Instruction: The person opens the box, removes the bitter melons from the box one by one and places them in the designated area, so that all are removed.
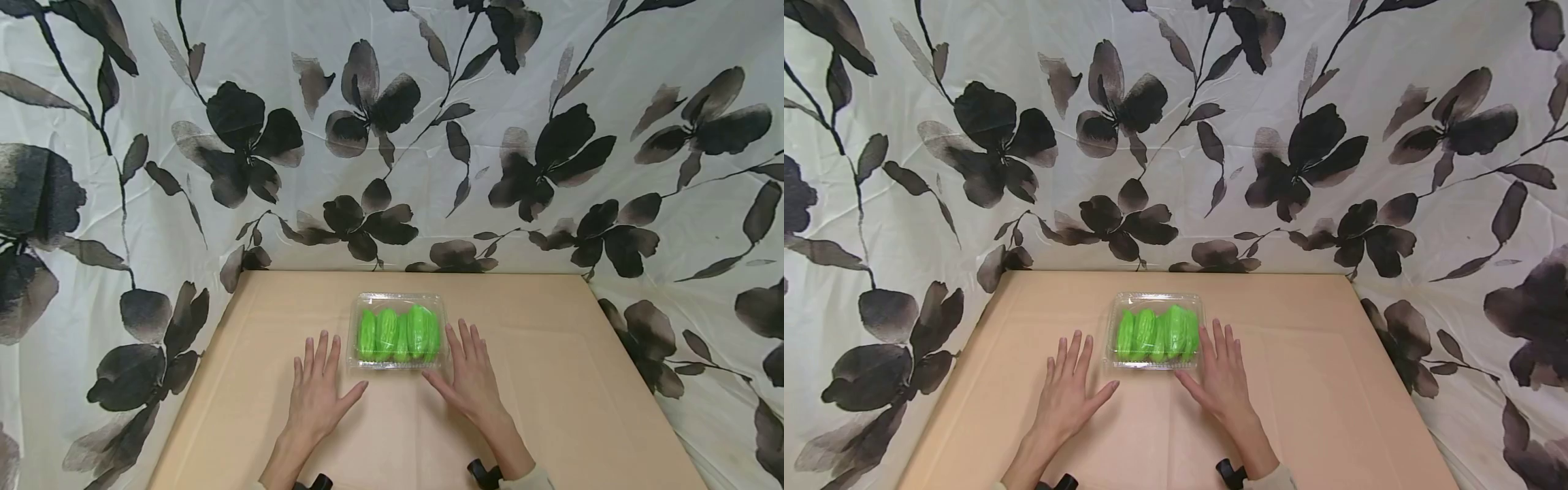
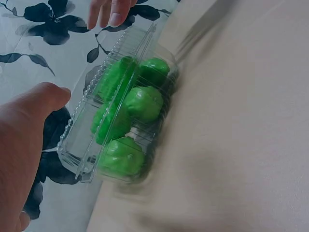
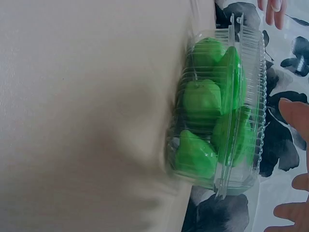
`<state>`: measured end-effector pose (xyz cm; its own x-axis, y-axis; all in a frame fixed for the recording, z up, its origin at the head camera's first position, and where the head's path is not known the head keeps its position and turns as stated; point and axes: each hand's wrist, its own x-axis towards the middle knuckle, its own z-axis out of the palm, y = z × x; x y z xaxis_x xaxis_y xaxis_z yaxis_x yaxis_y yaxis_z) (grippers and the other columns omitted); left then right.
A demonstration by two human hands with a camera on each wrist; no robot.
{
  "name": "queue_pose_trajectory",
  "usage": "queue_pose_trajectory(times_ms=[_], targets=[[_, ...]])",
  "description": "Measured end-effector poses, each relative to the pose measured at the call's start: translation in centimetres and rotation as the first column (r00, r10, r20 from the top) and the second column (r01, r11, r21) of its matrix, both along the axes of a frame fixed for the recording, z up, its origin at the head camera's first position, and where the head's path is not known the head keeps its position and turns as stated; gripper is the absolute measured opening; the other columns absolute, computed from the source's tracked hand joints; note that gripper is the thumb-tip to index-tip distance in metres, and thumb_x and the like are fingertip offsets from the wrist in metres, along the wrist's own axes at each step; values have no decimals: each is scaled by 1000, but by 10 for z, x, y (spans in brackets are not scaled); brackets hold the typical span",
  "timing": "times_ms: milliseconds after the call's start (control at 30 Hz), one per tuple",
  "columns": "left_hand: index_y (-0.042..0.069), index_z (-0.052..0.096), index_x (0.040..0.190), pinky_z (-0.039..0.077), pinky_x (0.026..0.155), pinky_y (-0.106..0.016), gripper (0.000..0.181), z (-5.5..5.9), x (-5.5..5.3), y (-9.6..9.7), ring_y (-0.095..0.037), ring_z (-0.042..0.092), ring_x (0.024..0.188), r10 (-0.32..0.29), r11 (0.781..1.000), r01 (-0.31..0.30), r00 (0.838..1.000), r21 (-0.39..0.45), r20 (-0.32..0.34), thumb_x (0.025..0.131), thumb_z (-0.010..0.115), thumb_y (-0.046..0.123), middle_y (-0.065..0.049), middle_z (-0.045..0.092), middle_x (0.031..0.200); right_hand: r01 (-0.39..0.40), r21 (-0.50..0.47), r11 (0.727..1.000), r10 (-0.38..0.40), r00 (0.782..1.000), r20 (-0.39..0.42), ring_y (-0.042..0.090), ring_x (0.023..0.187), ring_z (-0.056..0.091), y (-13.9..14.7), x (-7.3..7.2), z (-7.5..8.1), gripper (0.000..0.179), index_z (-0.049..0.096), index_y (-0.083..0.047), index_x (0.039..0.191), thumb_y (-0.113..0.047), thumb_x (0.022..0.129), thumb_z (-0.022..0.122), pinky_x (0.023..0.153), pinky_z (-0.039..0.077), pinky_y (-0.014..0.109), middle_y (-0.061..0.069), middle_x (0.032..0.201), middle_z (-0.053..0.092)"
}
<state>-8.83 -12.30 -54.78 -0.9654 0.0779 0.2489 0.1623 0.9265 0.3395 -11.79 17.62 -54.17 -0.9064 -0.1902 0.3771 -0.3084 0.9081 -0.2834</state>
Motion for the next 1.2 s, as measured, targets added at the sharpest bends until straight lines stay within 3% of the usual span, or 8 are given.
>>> queue_pose_trajectory(times_ms=[467, 700, 867, 1033, 1200], targets=[[3, 22, 159, 26, 116, -66, 104, -10, -7, 5, -44, 13, 154, -14, 994, 7, 998, 111, 64, 86, 64, 66, -17, 15, 168, -36, -32, 999, 35, 999, -9, 49, 145, 33, -1, -10, -2, 98, 40, -5, 151, -57, 77, 77, 112, 35, 64, 25, 159, 33], [-2, 19, 158, 27, 118, -61, 107, -19, -12, 10, -44, 17, 153, -12, 987, -3, 996, 159, 91, 88, 63, 65, -19, 17, 167, -56, -46, 997, 58, 998, 39, 48, 146, 32, -7, -17, -8, 101, 38, -4, 151, -54, 75, 81, 113, 36, 61, 26, 159, 31], [-4, 18, 158, 30, 117, -60, 108, -22, -17, 14, -44, 22, 151, -1, 975, -23, 994, 220, 110, 88, 62, 66, -23, 21, 165, -66, -73, 995, 71, 995, 69, 47, 147, 32, -9, -21, -14, 103, 34, -5, 154, -53, 76, 82, 108, 42, 60, 26, 160, 29], [0, 17, 159, 42, 107, -59, 107, -26, -18, 17, -43, 26, 150, 10, 956, -56, 988, 289, 156, 87, 64, 64, -24, 24, 164, -62, -93, 994, 71, 993, 99, 44, 147, 32, -9, -23, -19, 107, 31, -7, 156, -56, 75, 82, 106, 45, 58, 26, 161, 27], [1, 17, 159, 39, 111, -58, 104, -30, -19, 19, -43, 29, 149, 5, 928, -70, 984, 365, 177, 88, 70, 55, -25, 25, 163, -47, -109, 993, 61, 990, 128, 46, 145, 36, -10, -23, -22, 107, 30, -8, 156, -57, 76, 81, 104, 47, 58, 27, 161, 26]])
